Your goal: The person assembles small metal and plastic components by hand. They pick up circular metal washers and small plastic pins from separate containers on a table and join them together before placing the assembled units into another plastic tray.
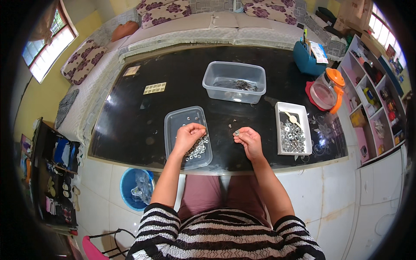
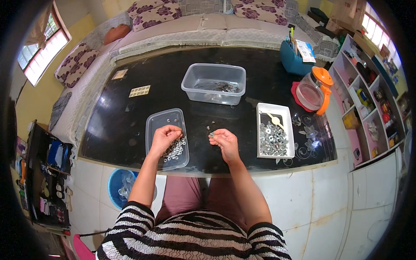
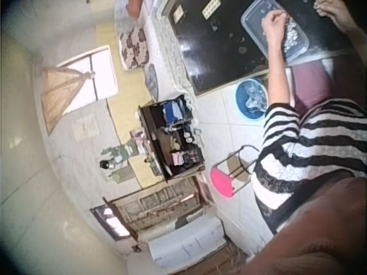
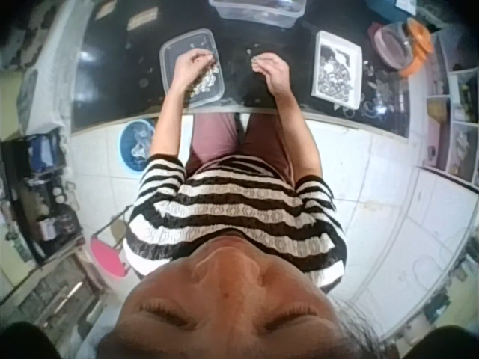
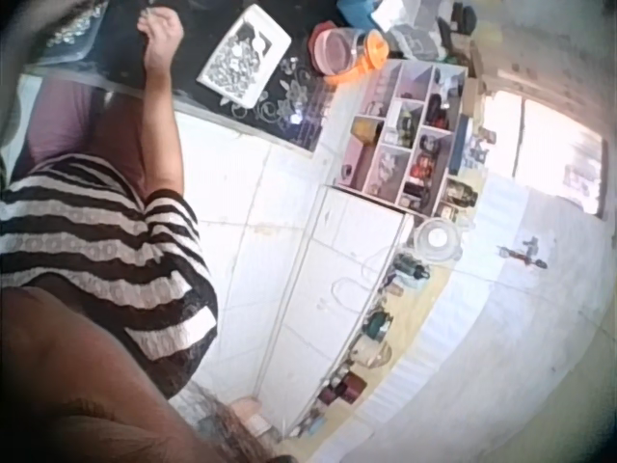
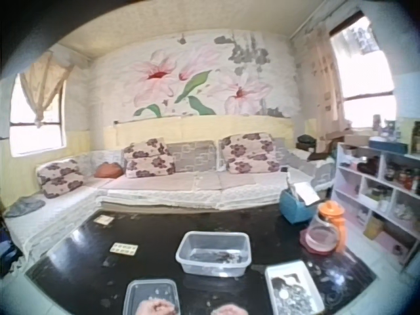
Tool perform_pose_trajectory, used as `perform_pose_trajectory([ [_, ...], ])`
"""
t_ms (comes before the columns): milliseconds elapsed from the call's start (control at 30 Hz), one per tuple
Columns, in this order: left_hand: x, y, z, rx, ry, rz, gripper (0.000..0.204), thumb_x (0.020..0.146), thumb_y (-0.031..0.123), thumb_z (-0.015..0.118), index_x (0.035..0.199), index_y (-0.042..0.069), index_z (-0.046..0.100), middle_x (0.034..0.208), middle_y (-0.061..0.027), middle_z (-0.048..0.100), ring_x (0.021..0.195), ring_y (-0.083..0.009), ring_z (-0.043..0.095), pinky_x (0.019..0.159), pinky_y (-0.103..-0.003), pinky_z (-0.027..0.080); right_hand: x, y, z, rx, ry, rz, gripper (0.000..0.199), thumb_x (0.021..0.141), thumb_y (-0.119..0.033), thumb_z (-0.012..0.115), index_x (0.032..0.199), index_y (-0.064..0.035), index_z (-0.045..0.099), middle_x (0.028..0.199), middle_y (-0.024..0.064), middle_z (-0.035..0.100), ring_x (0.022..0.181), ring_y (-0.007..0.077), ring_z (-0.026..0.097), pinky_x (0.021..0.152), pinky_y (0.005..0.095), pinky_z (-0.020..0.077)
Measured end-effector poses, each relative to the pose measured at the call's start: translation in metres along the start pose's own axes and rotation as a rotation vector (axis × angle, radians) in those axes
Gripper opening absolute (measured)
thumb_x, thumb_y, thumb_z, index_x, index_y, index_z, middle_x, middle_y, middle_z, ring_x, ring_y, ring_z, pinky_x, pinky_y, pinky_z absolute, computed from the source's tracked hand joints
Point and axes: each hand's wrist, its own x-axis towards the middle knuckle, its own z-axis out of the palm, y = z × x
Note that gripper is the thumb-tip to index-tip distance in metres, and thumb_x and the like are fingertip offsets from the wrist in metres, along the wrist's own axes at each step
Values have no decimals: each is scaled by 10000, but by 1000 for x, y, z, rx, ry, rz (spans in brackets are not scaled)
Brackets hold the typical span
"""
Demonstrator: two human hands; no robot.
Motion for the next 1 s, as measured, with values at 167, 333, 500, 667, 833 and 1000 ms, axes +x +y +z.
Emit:
perform_pose_trajectory([
  [167, -2, 0, 40, -245, -15, 51, 191, 670, -29, 607, 853, -10, 560, 752, -35, 570, 687, -53, 535, 627, -163, 429, -3, -6, -2, -15, 19, 12, 94, 728, -12, 541, 820, 2, 525, 753, 93, 586, 647, 125, 562, 594, 218, 461],
  [333, -5, 1, 74, -52, -20, 220, 131, 679, -11, 609, 809, -10, 597, 791, -23, 542, 676, -62, 522, 595, -151, 409, -9, -17, -8, -51, 25, 1, 94, 729, -18, 543, 818, -1, 521, 746, 81, 585, 649, 118, 560, 600, 213, 457],
  [500, -3, -11, 96, -51, -20, 244, 188, 697, 7, 597, 884, 3, 581, 794, -22, 538, 697, -72, 531, 613, -176, 423, -10, -18, -16, -93, 35, -5, 91, 726, -15, 540, 814, -1, 521, 735, 71, 584, 640, 111, 557, 594, 210, 455],
  [667, -2, -23, 98, -283, -47, 49, 188, 696, -18, 595, 881, -20, 563, 829, -26, 527, 695, -57, 528, 644, -153, 415, -11, -16, -17, -118, 41, 4, 89, 724, -11, 536, 811, -1, 524, 727, 68, 583, 625, 108, 556, 582, 206, 451],
  [833, 0, -24, 96, 39, -29, 295, 259, 686, -3, 613, 932, 5, 532, 802, -41, 546, 722, -71, 544, 636, -178, 436, -10, -14, -17, -157, 25, 4, 86, 722, -22, 538, 805, -10, 521, 702, 52, 570, 629, 104, 554, 583, 202, 448],
  [1000, -3, -21, 100, -268, -68, 92, 213, 694, -22, 596, 897, -12, 532, 795, -49, 560, 717, -73, 547, 641, -176, 437, -9, -14, -16, -160, 9, 15, 84, 717, -20, 541, 798, -12, 518, 701, 48, 562, 625, 99, 545, 582, 201, 439],
])
